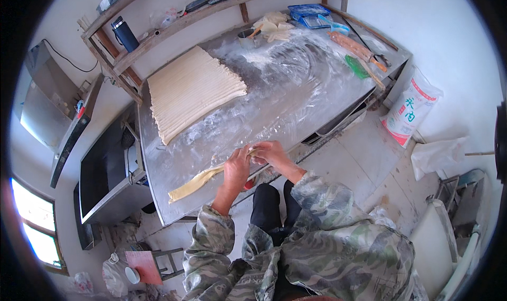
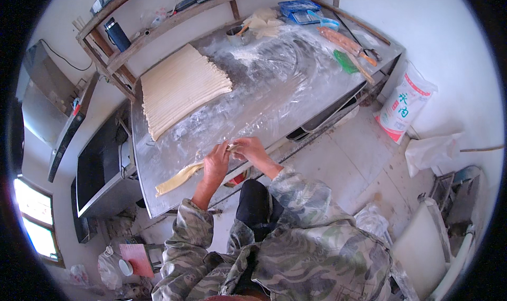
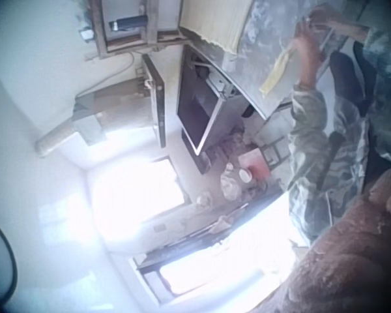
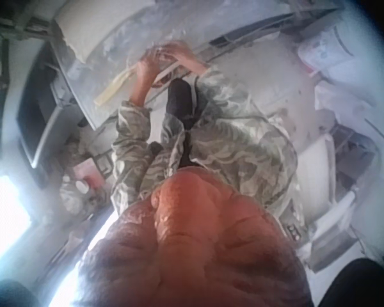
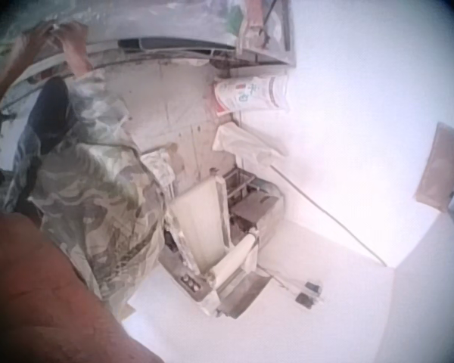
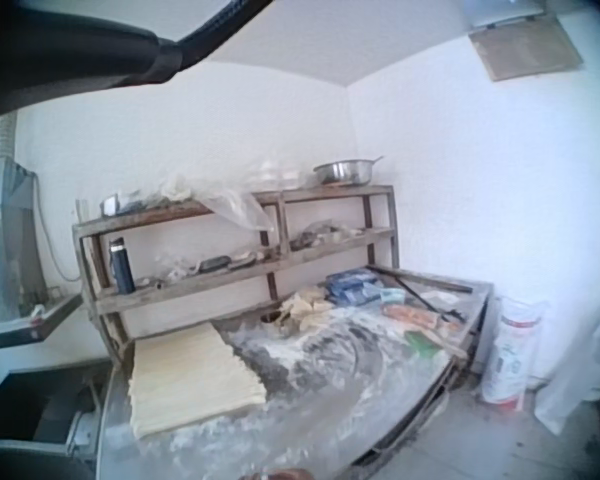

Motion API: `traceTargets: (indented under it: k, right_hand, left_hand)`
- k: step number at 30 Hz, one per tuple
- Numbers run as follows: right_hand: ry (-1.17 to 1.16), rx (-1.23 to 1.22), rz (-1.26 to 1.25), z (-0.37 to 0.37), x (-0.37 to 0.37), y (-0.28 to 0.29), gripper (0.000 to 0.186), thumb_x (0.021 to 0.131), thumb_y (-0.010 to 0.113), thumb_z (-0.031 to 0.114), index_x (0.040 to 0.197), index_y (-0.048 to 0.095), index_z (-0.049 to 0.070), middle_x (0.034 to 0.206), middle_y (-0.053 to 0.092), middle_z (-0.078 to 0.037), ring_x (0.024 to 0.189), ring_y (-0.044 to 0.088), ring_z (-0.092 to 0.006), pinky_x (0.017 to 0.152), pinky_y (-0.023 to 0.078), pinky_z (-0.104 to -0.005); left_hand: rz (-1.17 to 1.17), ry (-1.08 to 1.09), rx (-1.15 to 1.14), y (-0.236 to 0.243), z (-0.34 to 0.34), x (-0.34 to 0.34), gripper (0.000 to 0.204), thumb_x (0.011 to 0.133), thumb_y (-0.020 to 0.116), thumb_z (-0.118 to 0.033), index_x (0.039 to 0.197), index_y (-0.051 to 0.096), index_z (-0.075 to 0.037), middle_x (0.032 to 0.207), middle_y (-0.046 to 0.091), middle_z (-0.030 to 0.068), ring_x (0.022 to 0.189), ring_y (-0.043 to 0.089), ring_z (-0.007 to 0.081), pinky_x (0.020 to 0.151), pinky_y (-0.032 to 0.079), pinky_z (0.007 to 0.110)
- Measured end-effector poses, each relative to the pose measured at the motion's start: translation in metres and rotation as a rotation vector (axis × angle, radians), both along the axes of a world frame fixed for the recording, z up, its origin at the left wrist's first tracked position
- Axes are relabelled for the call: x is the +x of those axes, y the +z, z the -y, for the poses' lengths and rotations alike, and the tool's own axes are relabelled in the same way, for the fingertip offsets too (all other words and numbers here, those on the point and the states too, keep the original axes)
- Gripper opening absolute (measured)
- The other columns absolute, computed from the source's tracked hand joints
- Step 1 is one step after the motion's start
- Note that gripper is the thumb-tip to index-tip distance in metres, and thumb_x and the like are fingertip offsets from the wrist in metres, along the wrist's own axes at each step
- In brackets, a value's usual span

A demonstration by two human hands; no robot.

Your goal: The person rolls out long strips of dough, stacks them on a board, and then cuts the stack into small portions using a cleaver.

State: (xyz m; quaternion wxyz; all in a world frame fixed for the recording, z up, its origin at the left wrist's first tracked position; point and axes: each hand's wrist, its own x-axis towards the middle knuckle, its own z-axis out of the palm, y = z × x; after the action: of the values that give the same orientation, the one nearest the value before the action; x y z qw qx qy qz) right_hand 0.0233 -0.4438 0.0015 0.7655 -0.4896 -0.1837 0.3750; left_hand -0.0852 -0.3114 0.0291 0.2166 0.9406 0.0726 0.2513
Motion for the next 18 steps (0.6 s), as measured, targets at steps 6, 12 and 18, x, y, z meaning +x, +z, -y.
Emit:
traceTargets:
  k: [6, 12, 18]
  right_hand:
    - [-0.023, -0.190, 0.101, 0.050, 0.034, -0.007, 0.028, 0.090, 0.065, 0.007, 0.114, 0.063, -0.009, 0.083, 0.068, -0.007, 0.069, 0.064, -0.0111, 0.061, 0.049, -0.0240]
    - [-0.084, -0.235, 0.001, 0.072, 0.074, -0.014, 0.033, 0.088, 0.069, 0.006, 0.116, 0.063, -0.009, 0.087, 0.072, -0.013, 0.072, 0.070, -0.0173, 0.060, 0.053, -0.0269]
    - [-0.391, -0.244, 0.133, 0.057, 0.191, 0.013, 0.018, 0.084, 0.071, 0.010, 0.100, 0.069, 0.003, 0.080, 0.069, -0.004, 0.068, 0.066, -0.0163, 0.063, 0.055, -0.0305]
  left_hand:
    - [0.118, 0.044, 0.025, -0.015, -0.039, -0.021, 0.021, 0.087, 0.067, -0.008, 0.107, 0.069, -0.005, 0.105, 0.070, 0.0132, 0.092, 0.069, 0.0337, 0.078, 0.057, 0.043]
    - [0.083, 0.146, 0.015, -0.017, -0.067, -0.044, 0.021, 0.084, 0.069, -0.008, 0.105, 0.071, -0.005, 0.105, 0.070, 0.0128, 0.093, 0.069, 0.0335, 0.080, 0.056, 0.042]
    - [-0.038, 0.078, 0.102, -0.025, -0.081, -0.058, 0.029, 0.079, 0.074, -0.012, 0.108, 0.069, -0.005, 0.110, 0.067, 0.0116, 0.103, 0.064, 0.0325, 0.088, 0.052, 0.045]
